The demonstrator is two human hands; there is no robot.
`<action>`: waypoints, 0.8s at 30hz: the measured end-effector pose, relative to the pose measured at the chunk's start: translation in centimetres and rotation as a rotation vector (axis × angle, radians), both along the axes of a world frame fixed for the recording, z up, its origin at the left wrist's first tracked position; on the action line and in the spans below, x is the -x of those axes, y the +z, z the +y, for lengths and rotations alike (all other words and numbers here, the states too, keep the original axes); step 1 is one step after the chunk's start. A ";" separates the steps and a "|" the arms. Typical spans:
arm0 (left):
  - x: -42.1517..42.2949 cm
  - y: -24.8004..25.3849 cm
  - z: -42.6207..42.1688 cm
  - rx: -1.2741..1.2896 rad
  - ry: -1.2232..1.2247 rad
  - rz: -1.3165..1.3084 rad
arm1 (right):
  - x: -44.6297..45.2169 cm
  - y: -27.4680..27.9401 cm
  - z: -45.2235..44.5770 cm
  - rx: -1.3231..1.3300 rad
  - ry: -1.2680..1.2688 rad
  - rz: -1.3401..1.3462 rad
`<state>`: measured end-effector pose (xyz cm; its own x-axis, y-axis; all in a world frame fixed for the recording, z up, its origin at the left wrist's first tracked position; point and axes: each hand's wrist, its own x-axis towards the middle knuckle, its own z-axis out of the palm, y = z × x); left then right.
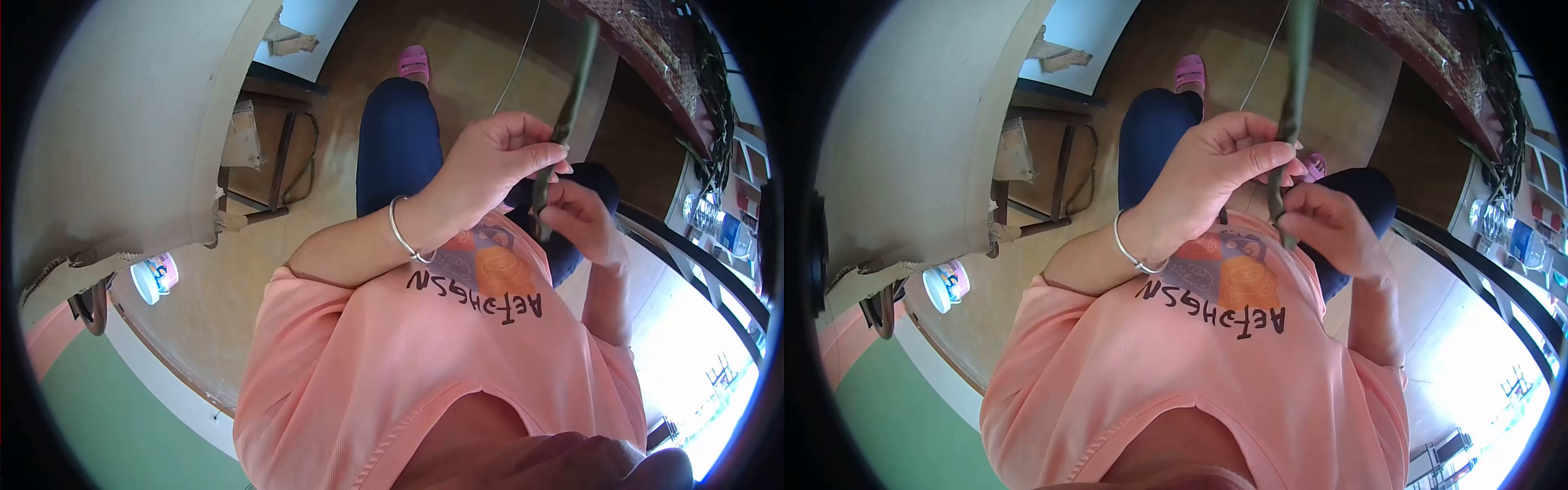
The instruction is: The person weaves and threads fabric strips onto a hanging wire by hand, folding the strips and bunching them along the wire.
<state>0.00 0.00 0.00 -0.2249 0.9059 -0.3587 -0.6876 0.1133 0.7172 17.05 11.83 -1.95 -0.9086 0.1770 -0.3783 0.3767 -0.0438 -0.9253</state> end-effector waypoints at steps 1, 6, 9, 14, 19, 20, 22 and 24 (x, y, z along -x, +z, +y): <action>0.0 -0.1 -0.2 0.018 -0.022 0.090 | 0.5 0.5 0.0 -0.109 -0.064 0.019; -1.1 -0.3 -1.4 0.093 -0.122 0.357 | 3.6 2.2 -0.9 -0.029 -0.543 0.196; -1.3 -0.2 -2.0 0.177 -0.193 0.447 | 5.5 3.1 -1.6 -0.050 -0.697 0.138; -1.3 -0.8 -3.0 -0.069 0.031 0.791 | 4.7 3.3 -1.7 0.134 -0.547 0.207; 1.4 1.2 -1.8 -0.170 0.175 0.717 | 4.0 3.7 -2.0 0.145 -0.358 0.214; 1.7 1.6 -1.9 -0.165 0.178 0.719 | 4.0 3.6 -2.1 0.149 -0.353 0.214; 2.1 2.2 -1.8 -0.168 0.147 0.739 | 4.0 3.5 -2.3 0.152 -0.342 0.196; 2.2 2.4 -1.8 -0.176 0.111 0.755 | 3.9 3.5 -2.3 0.151 -0.336 0.176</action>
